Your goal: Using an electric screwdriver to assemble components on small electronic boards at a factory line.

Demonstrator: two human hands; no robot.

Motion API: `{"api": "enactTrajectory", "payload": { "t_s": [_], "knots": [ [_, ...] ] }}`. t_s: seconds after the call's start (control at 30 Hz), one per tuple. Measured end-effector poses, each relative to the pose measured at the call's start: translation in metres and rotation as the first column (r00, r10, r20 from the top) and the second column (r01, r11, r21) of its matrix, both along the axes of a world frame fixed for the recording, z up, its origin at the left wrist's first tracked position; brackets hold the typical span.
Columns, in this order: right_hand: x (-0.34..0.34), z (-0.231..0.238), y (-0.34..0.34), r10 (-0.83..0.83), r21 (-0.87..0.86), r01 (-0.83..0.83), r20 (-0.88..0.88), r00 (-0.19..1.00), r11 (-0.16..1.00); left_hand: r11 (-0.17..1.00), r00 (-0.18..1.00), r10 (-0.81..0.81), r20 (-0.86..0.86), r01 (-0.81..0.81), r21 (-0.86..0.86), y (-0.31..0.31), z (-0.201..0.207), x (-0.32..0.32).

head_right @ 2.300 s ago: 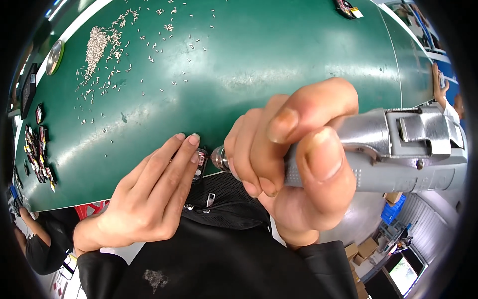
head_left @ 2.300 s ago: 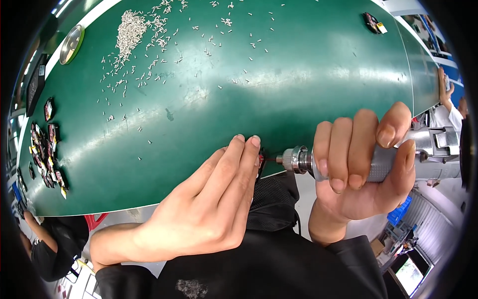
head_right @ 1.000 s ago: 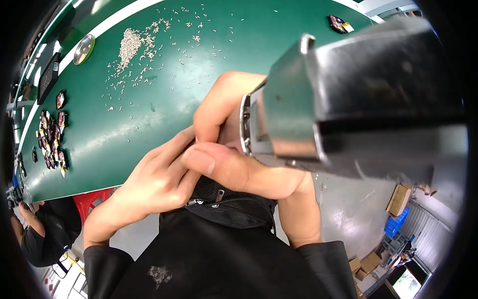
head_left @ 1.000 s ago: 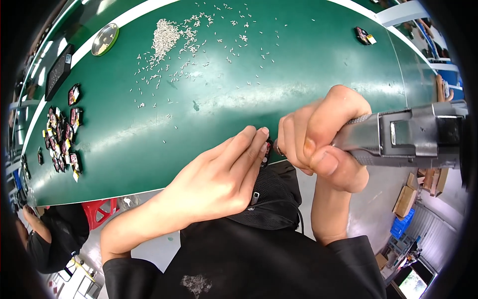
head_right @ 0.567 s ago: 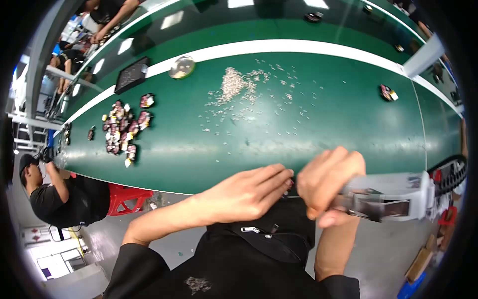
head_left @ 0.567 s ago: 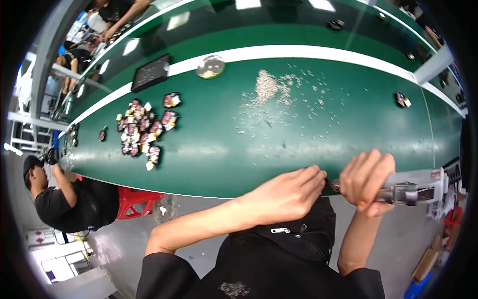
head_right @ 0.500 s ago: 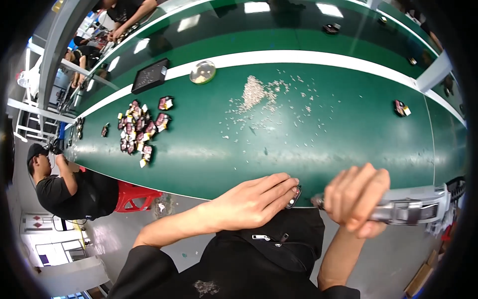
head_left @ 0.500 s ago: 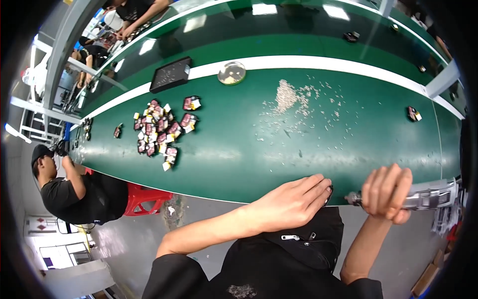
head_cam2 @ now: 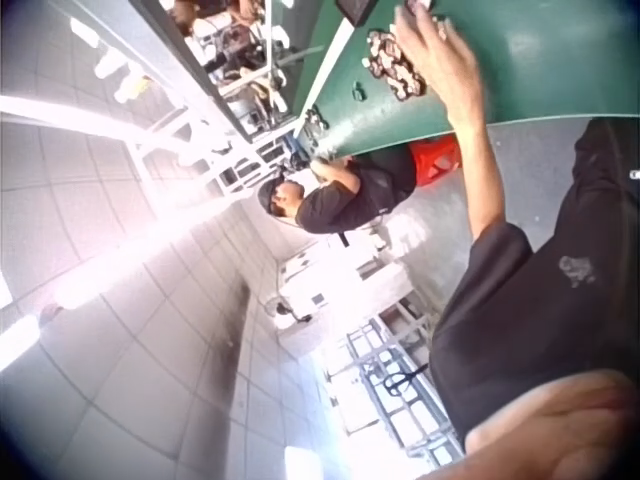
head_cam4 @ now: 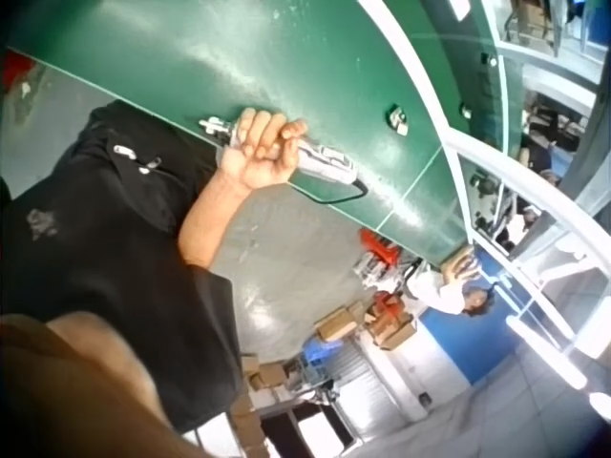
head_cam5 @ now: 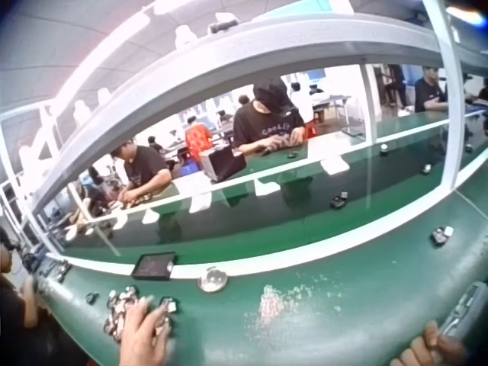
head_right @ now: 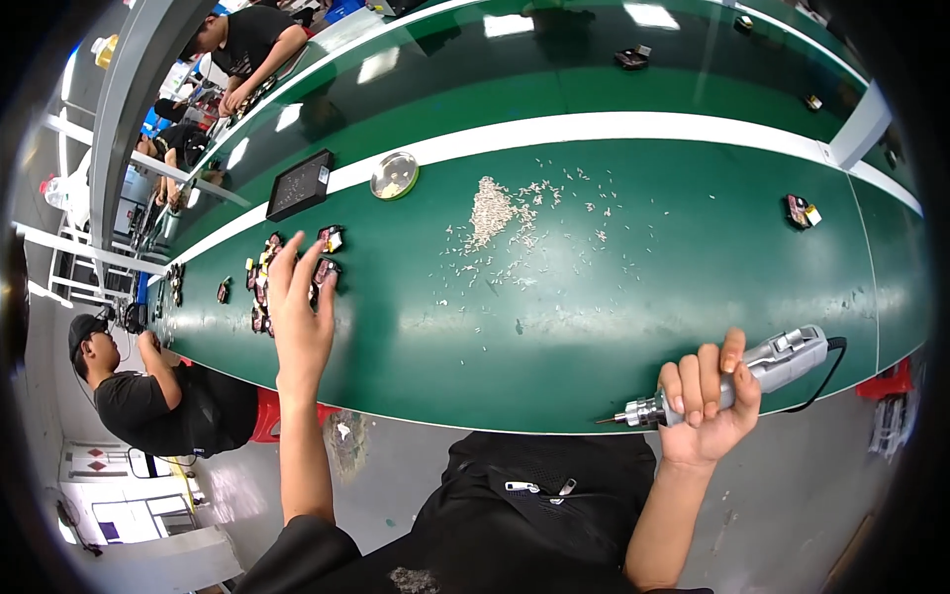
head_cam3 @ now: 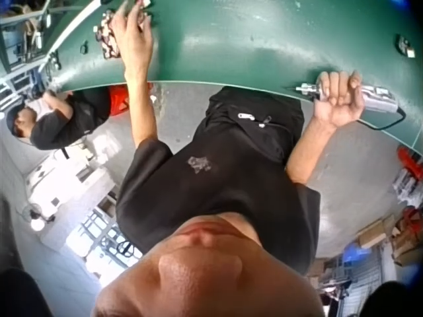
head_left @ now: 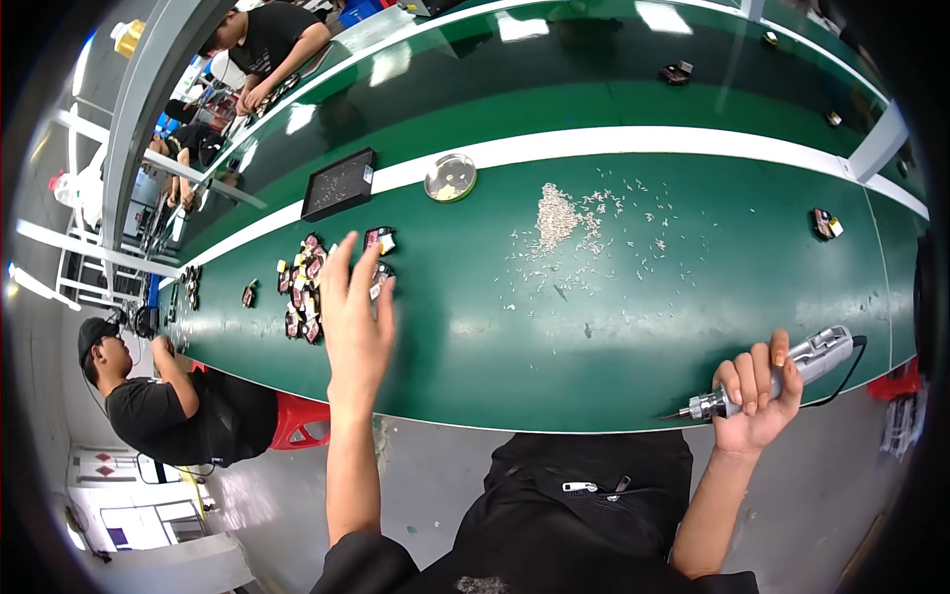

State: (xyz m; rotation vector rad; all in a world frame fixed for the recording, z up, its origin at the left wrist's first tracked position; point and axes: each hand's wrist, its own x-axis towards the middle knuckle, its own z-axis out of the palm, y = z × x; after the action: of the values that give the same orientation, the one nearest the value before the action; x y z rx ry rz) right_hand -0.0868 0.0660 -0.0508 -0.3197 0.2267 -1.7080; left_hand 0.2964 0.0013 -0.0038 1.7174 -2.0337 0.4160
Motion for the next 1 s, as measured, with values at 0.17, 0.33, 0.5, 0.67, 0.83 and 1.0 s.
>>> {"api": "enactTrajectory", "payload": {
  "t_s": [0.17,0.33,0.5,0.67,0.83,1.0],
  "knots": [
    [-0.004,-0.001,0.003,0.014,0.039,-0.016,0.033,0.999,0.999,0.940,0.939,-0.270,-0.215,0.305,0.153,-0.007,-0.017,-0.064],
    [-0.003,-0.002,0.003,0.024,0.040,-0.026,0.047,0.999,0.999,0.924,0.936,-0.343,-0.081,0.352,0.149,-0.017,-0.022,-0.069],
    [-0.003,-0.002,0.003,0.035,0.036,-0.037,0.038,0.999,0.999,0.855,0.832,-0.514,0.209,0.478,0.199,-0.022,-0.012,-0.071],
    [-0.005,-0.004,0.005,0.042,0.019,-0.043,0.040,0.998,0.999,0.806,0.782,-0.589,0.203,0.550,0.220,-0.031,-0.017,-0.062],
    [-0.006,-0.003,0.006,0.065,0.005,-0.065,0.041,0.997,0.998,0.843,0.852,-0.523,-0.024,0.521,0.132,-0.042,-0.022,-0.053],
    [-0.006,-0.003,0.004,0.068,0.008,-0.068,0.035,0.997,0.998,0.910,0.795,-0.209,-0.569,0.372,0.186,-0.027,-0.024,-0.061]
  ]
}}
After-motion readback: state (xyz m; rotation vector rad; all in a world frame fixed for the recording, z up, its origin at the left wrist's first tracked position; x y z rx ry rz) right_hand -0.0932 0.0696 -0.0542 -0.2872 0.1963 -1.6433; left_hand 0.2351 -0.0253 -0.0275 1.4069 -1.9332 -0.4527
